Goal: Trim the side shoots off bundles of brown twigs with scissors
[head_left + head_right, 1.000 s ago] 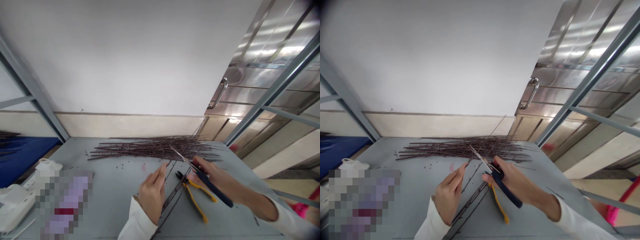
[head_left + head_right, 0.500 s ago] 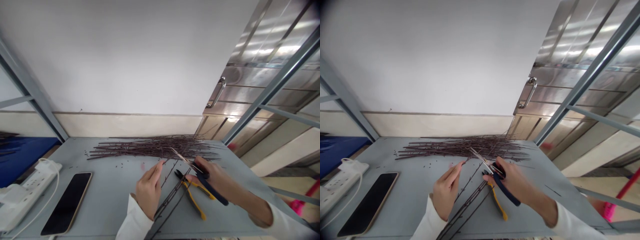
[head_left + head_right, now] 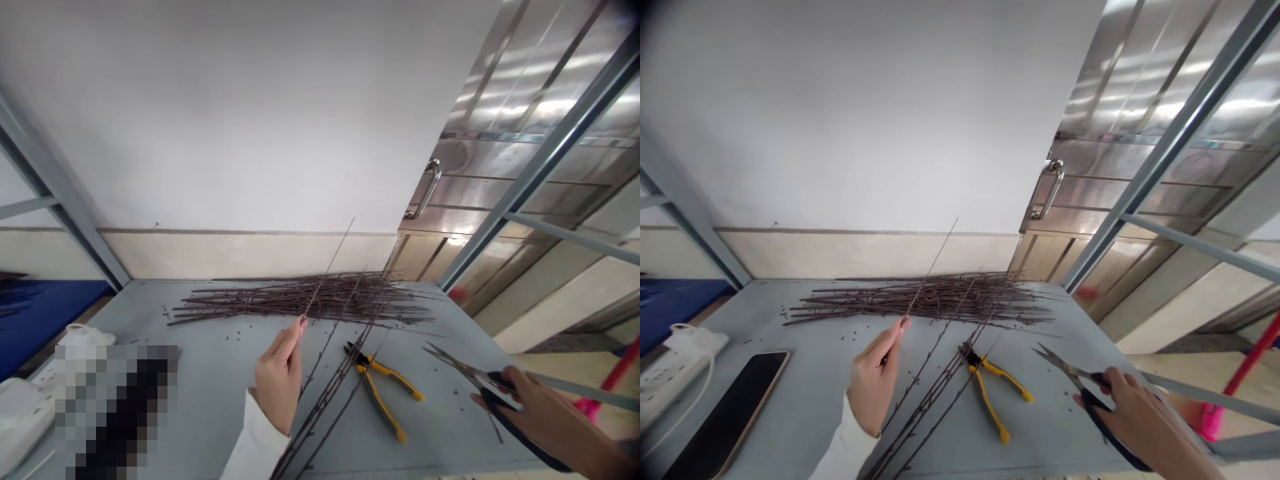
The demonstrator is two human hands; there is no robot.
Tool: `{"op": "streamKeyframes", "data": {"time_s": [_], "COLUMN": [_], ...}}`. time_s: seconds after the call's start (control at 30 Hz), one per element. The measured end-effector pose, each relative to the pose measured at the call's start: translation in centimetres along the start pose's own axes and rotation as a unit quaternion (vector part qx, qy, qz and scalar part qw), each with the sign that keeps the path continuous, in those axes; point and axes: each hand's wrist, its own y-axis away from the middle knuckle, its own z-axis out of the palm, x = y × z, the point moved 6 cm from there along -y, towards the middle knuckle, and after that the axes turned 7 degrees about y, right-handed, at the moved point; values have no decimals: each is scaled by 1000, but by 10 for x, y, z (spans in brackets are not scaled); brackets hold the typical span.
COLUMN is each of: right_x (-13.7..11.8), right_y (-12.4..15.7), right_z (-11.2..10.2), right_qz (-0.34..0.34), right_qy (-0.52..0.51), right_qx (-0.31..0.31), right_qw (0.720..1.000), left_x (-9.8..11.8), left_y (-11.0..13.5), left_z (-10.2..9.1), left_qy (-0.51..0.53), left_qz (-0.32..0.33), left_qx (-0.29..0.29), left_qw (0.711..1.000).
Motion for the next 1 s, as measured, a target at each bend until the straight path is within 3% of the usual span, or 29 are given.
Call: {"op": "streamKeyframes", "data": {"time_s": [0.13, 0.27, 0.4, 0.5, 0.57, 0.67, 0.77, 0.87, 0.93, 1.0], "right_x": [27, 17, -24, -83, -117, -144, -156, -152, -141, -126], "right_y": [-3, -17, -18, -2, 11, 22, 24, 18, 16, 19], "right_z": [57, 79, 71, 60, 59, 60, 58, 53, 51, 53], "right_qz": [57, 48, 12, -106, -148, -131, -131, -118, -93, -44], "right_qy": [62, 53, 47, -23, -39, -15, 16, 23, -23, -133], "right_qx": [-105, -119, -76, -46, -74, -124, -146, -143, -160, -225], "right_qw": [991, 990, 996, 993, 986, 983, 980, 982, 982, 964], "left_x": [3, 8, 12, 15, 16, 17, 17, 15, 12, 9], "left_y": [1, 3, 4, 4, 4, 6, 8, 10, 11, 11], "left_z": [0, -3, -5, -5, -5, -6, -8, -9, -9, -10], "left_qy": [13, 28, 43, 49, 46, 44, 47, 57, 68, 78], "left_qz": [4, 11, 12, 14, 22, 39, 55, 59, 51, 45], "left_qx": [-3, 7, 6, 3, 5, 11, 12, 11, 10, 16], "left_qw": [1000, 1000, 999, 999, 999, 998, 997, 997, 996, 996]}}
